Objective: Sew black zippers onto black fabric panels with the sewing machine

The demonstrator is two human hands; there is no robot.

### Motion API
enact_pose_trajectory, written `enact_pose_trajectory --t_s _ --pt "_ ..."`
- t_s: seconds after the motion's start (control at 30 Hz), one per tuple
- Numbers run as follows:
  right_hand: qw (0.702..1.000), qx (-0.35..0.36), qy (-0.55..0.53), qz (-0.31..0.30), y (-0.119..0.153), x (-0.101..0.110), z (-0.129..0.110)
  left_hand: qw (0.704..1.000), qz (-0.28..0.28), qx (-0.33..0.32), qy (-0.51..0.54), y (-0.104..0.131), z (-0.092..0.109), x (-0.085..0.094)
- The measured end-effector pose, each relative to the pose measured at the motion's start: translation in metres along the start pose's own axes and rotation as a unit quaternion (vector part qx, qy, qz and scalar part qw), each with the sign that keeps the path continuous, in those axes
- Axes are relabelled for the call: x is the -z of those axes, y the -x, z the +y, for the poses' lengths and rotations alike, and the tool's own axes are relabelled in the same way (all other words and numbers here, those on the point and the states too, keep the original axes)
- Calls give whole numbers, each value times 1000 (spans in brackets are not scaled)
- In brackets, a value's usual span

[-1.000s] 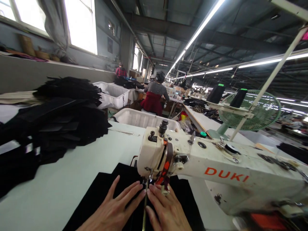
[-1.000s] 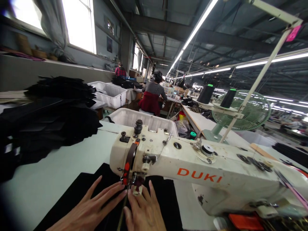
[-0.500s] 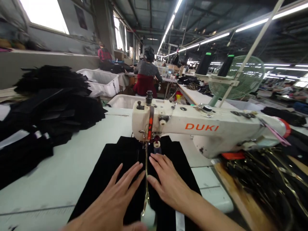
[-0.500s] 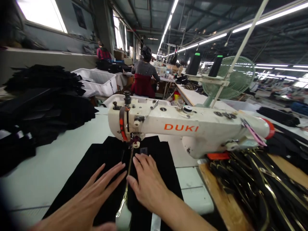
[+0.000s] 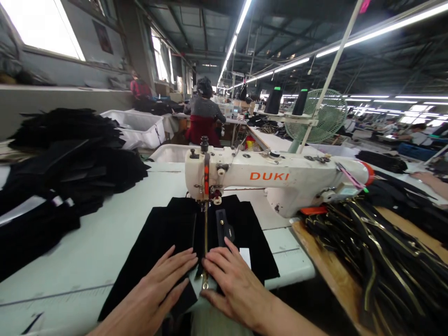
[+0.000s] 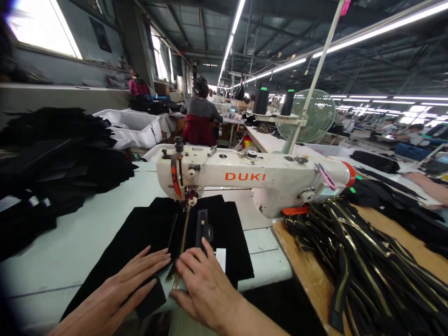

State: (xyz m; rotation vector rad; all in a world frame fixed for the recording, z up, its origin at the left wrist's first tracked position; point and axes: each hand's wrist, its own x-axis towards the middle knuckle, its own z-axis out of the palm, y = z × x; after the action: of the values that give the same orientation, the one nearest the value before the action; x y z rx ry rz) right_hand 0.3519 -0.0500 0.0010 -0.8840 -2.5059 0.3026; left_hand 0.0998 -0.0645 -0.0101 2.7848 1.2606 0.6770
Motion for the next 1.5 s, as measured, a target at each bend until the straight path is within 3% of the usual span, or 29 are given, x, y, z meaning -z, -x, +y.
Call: enact_pose_trajectory --t_s 0.13,0.3,0.37,0.5,0.63,0.7,0.8,1.03,1.2,1.33,1.5 --pt "999 23 17 18 10 -3 -9 998 40 -39 -34 -5 10 5" --pt "991 -88 -24 93 14 -11 -10 995 51 -67 -59 -3 16 2" --pt "986 -104 -9 128 10 -18 -12 994 53 -76 -63 -2 18 2" --pt "982 -71 17 176 8 -41 -18 988 67 -102 -92 -4 23 1" --pt "977 -122 39 172 16 -56 -23 983 61 -116 -129 -5 24 -2" --pt "978 -131 50 156 20 -56 -23 982 59 -118 -137 -4 24 -2" --pt "982 -85 78 153 20 -48 -18 982 62 -116 -133 -4 25 -1" --pt "961 34 169 215 7 -44 -13 977 87 -142 -132 -3 25 -9" --pt "981 0 53 189 1 -31 -13 972 57 -175 -147 0 17 -19" --pt "984 -58 -5 169 0 -17 -5 975 64 -158 -140 -2 18 -14" --pt "983 -16 -5 183 0 -35 6 994 60 -89 -33 -4 15 4"
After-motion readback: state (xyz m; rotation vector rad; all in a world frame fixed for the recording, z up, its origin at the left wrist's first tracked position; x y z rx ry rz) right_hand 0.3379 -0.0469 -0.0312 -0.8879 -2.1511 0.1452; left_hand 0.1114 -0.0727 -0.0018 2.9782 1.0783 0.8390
